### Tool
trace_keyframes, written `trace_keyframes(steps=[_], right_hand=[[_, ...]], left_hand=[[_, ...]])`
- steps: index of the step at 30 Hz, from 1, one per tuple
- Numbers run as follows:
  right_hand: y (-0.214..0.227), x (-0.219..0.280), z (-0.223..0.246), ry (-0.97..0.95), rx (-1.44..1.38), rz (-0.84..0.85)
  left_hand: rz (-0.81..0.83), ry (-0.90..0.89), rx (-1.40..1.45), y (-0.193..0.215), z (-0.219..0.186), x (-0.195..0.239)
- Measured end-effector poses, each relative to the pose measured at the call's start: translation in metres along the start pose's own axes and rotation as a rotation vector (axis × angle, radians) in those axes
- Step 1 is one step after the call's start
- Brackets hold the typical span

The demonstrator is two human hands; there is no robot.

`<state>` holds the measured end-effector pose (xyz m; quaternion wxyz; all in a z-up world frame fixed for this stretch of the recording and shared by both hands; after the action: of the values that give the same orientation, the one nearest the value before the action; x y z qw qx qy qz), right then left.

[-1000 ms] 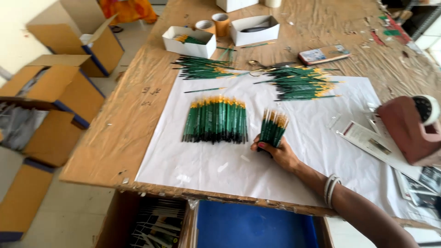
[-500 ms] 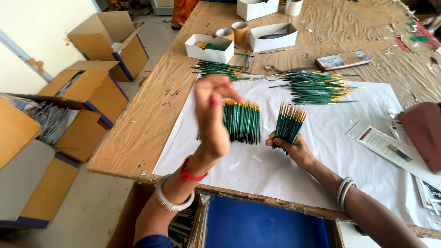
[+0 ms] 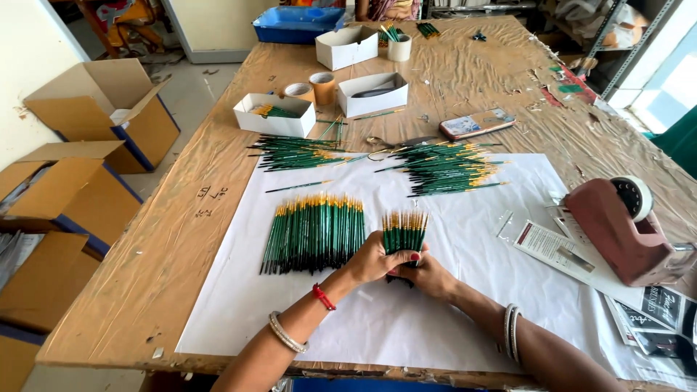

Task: Sorting bundles of green brush handles and placing them into clear plastic sleeves for retail packaging.

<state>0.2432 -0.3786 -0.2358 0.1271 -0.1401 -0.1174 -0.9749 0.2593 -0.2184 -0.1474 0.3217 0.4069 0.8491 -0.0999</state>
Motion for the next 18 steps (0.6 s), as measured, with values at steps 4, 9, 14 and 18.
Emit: trace_keyframes(steps=[4, 9, 14, 18], right_hand=[[-0.009, 0.012, 0.017, -0.017, -0.061, 0.023], [-0.006, 0.016, 0.026, 0.129, -0.079, -0.019], [-0.007, 0.020, 0.032, 0.138, -0.143, 0.019], [-0.008, 0.016, 0.027, 0.107, -0.138, 0.010]], left_hand=[[-0.011, -0.023, -0.117, 0.004, 0.001, 0.003], [-0.058, 0.050, -0.188, 0.006, -0.006, 0.002], [-0.098, 0.231, -0.214, 0.014, 0.014, 0.009], [-0.070, 0.072, -0.306, 0.013, 0.012, 0.008]])
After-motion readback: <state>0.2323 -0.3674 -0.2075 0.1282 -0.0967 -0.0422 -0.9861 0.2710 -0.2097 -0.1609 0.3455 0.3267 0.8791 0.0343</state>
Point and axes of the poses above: each hand's wrist, its own x-axis away from the middle knuckle, its own y-axis out of the back of the hand, z = x × y, the point moved 3 cm from there along -x, towards the middle knuckle, and after that the axes turned 15 degrees about -y, right-handed, at the moved point
